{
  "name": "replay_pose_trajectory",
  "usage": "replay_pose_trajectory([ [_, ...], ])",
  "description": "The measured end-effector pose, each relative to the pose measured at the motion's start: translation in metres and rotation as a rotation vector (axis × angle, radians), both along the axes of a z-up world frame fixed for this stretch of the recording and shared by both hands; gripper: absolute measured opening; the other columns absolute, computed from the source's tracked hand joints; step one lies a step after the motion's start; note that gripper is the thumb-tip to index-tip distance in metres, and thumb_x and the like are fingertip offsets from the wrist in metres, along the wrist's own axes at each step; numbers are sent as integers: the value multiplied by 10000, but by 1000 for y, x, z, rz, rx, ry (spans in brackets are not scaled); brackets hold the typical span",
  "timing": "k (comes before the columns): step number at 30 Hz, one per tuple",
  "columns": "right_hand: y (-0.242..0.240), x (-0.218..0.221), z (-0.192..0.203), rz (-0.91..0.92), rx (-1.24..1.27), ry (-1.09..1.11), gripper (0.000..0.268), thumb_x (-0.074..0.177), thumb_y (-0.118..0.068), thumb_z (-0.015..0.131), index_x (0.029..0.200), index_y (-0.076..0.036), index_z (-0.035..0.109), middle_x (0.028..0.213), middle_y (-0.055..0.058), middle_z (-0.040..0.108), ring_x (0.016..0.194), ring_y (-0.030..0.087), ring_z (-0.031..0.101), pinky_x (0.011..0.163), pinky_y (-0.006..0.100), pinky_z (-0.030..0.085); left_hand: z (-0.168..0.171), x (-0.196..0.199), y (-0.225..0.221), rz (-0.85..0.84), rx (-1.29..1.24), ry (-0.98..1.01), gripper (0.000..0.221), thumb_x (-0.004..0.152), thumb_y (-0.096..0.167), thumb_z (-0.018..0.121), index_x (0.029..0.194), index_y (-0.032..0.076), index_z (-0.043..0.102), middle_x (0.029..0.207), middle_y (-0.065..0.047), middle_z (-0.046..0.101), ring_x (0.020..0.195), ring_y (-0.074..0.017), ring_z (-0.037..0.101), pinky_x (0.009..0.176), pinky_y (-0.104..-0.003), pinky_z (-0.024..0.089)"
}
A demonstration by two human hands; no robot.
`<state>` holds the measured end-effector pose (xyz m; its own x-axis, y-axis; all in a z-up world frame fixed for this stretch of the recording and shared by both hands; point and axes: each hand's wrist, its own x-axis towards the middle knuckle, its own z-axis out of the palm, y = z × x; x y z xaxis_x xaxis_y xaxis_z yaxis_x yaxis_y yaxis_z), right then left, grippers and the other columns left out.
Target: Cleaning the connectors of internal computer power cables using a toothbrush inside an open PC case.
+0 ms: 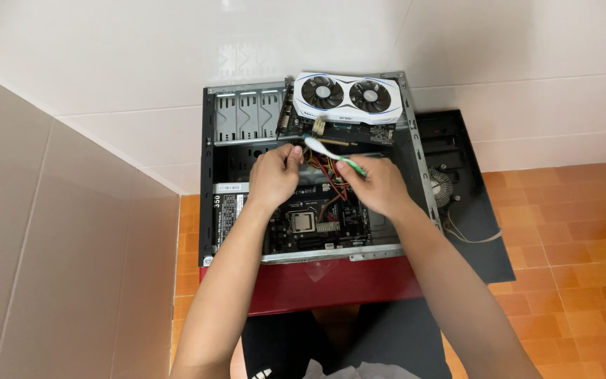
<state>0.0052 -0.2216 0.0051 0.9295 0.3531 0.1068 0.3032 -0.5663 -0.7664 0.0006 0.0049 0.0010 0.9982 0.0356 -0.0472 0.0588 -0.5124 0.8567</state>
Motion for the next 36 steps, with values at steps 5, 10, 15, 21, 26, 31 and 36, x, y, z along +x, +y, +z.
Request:
replay_pose_trajectory([
  [5,1,-1,3,-31,-12,-3,513,1060,-353,539,589,-163,461,397,7,403,386,168,415,481,288,341,0,-2,0,2,11,-23,385,1067,303,463,817,134,704,568,-148,620,625,-379,654,622,-448,496],
  [10,2,-4,0,-5,-37,0,513,1037,-380,564,590,-152,460,402,51,408,392,214,425,479,315,337,4,-2,0,-7,46,-55,363,1069,294,459,852,126,696,616,-174,641,689,-442,674,662,-483,514],
  [15,1,-4,5,5,0,-1,514,1044,-346,566,579,-155,456,392,21,407,388,175,406,475,294,331,13,-5,-1,-29,62,-103,322,1081,227,393,929,98,646,687,-238,632,752,-506,662,700,-548,511],
  [21,1,1,-7,53,31,3,517,1053,-351,558,585,-150,464,390,35,418,371,173,388,453,293,312,1,-4,-1,-79,-57,-271,253,1057,16,373,1005,73,614,774,-182,602,727,-392,610,702,-473,502],
  [26,0,0,-6,68,50,-7,518,1063,-335,552,585,-154,467,387,24,414,365,154,370,448,278,309,5,-6,-5,-97,-82,-361,305,1010,-102,379,1133,49,613,880,-181,586,849,-407,612,773,-485,506],
  [31,0,0,-6,75,75,-16,515,1063,-344,554,594,-146,475,395,56,427,378,182,398,458,297,323,0,-3,-1,-119,-110,-402,369,1026,-70,384,1258,101,616,971,-163,585,969,-399,630,893,-498,514],
  [36,2,-2,1,83,74,-28,509,1058,-322,558,588,-147,465,390,42,423,376,173,384,464,293,317,2,-5,-3,-126,-149,-336,268,1097,123,438,1317,112,590,1036,-167,547,935,-355,589,878,-520,492],
])
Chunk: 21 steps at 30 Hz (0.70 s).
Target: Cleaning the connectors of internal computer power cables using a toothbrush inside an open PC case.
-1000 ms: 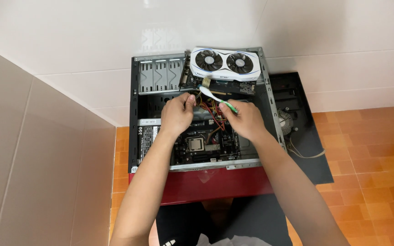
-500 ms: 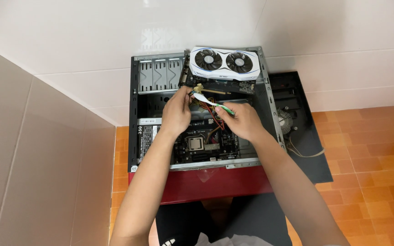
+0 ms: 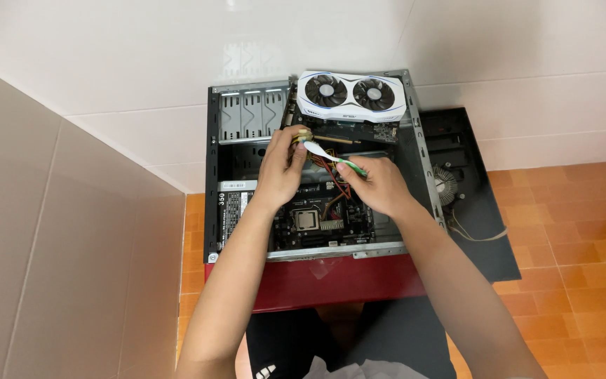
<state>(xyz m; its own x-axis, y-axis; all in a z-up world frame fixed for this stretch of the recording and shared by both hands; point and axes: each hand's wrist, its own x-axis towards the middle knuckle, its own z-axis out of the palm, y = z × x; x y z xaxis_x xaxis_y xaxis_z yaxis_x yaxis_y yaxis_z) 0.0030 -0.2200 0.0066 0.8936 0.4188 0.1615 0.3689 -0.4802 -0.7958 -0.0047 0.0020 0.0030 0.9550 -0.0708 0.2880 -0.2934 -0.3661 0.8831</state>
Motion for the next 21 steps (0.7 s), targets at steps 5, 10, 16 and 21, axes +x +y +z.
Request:
replay_pose_trajectory([
  [5,-1,1,-5,-20,35,12,471,1067,-329,563,637,-140,541,416,55,462,404,173,441,480,290,346,-4,2,0,13,81,-9,227,1105,211,461,1260,102,586,982,-162,544,892,-410,603,822,-533,499],
  [10,-3,3,-14,-41,9,36,435,1069,-340,564,705,-112,639,448,96,507,434,210,493,505,310,377,-20,8,1,-35,114,-32,201,1112,214,444,1105,121,622,904,-105,525,837,-369,576,816,-482,479],
  [16,-7,6,-23,-81,3,53,487,1086,-377,537,683,-118,623,435,70,496,427,209,494,503,307,377,-11,4,2,-88,172,33,195,1101,209,426,1028,158,600,824,-102,606,870,-425,606,842,-521,451],
  [21,-4,1,-18,-86,-42,34,393,1059,-341,566,758,-114,678,479,137,528,496,305,569,539,360,412,-21,3,2,-114,220,47,188,1096,203,446,1027,120,600,835,-155,625,913,-451,612,864,-542,453],
])
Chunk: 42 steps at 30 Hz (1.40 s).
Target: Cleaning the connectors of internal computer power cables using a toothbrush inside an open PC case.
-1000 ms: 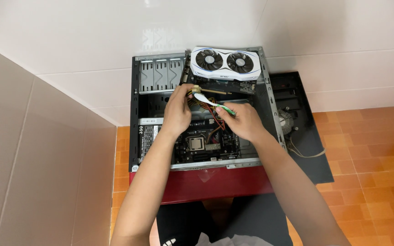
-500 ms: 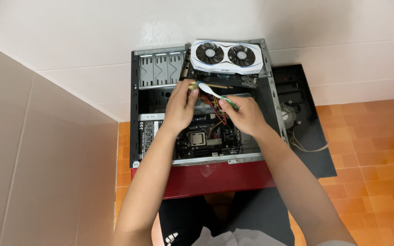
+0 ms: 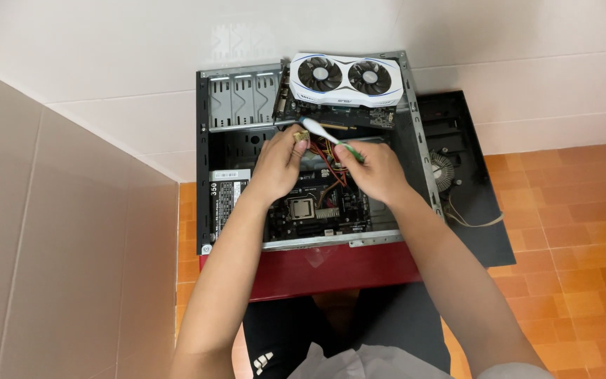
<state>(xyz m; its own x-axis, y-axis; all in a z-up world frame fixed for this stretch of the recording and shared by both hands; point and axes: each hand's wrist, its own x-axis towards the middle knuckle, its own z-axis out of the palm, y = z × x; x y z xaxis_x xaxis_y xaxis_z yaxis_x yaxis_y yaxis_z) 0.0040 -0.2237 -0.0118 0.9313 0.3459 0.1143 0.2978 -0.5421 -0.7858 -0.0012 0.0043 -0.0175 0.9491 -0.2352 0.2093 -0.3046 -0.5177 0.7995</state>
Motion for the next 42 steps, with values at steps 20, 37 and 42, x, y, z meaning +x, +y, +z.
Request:
replay_pose_trajectory([
  [20,-10,3,-10,-164,68,-139,443,1130,-335,469,732,-151,530,498,36,423,484,226,458,561,328,380,18,-10,-12,-240,323,673,531,835,399,581,1294,144,657,1198,-225,707,1195,-443,641,1025,-534,481],
  [37,-14,3,0,-443,412,-377,353,1092,-394,311,967,-94,447,768,-14,353,652,110,308,622,315,282,9,5,-69,-483,590,634,442,1044,399,464,1407,196,614,1318,-103,700,1119,-298,687,911,-418,547],
  [42,-10,3,11,-378,283,-537,347,1108,-333,301,1021,-22,427,978,99,400,847,240,430,781,396,363,-19,39,-86,-467,798,301,524,986,381,563,1498,301,486,1608,-147,364,1501,-390,250,1178,-598,294],
])
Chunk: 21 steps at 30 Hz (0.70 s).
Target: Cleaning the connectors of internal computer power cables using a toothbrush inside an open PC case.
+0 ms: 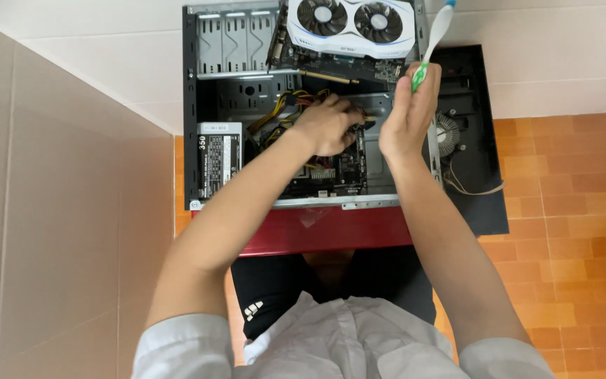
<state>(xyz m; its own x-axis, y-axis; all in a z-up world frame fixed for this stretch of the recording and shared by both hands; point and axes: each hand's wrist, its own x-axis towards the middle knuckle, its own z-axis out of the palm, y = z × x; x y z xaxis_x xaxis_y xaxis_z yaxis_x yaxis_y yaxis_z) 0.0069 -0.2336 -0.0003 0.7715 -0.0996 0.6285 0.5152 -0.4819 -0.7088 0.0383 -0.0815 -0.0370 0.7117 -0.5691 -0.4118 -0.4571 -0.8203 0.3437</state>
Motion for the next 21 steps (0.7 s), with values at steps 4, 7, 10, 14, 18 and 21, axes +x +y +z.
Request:
replay_pose_trajectory([
  [4,-2,3,0,9,-49,-53,333,1113,-311,316,953,-34,405,956,106,388,826,244,413,755,393,351,-13,2,-18,-22,132,59,714,1014,484,524,1632,268,240,1685,-110,225,1557,-365,147,1257,-568,156],
  [7,-6,10,-11,63,-77,-40,267,1105,-304,300,942,-107,373,909,32,296,779,191,343,744,366,303,-49,10,-26,-106,203,-165,648,985,479,522,1558,187,439,1523,-129,513,1480,-356,323,1186,-586,289],
  [10,-6,12,-15,83,-108,-46,290,1120,-318,299,930,-109,368,914,27,287,784,188,342,740,362,301,-48,11,-32,-136,312,-263,607,994,473,555,1515,166,500,1519,-99,522,1486,-342,294,1188,-581,256],
  [14,-9,14,-24,143,-133,-20,279,1099,-265,383,865,-115,364,847,20,287,711,249,364,697,378,313,-47,12,-27,-212,308,-386,405,1016,363,517,1362,176,615,1362,-51,644,1449,-301,360,1175,-546,277],
  [18,-9,14,-37,263,-138,53,288,1045,-201,568,812,-122,418,729,59,352,626,363,452,631,404,387,-41,3,-3,-170,105,-390,280,992,297,567,1131,143,755,1212,-62,707,1356,-295,487,1037,-487,498],
  [21,-6,11,-32,337,-215,152,292,987,-201,650,765,-119,479,607,98,452,644,425,592,575,417,437,-22,-8,25,-98,-171,-389,298,999,272,603,1161,47,714,1252,-173,649,1243,-374,566,977,-467,570],
])
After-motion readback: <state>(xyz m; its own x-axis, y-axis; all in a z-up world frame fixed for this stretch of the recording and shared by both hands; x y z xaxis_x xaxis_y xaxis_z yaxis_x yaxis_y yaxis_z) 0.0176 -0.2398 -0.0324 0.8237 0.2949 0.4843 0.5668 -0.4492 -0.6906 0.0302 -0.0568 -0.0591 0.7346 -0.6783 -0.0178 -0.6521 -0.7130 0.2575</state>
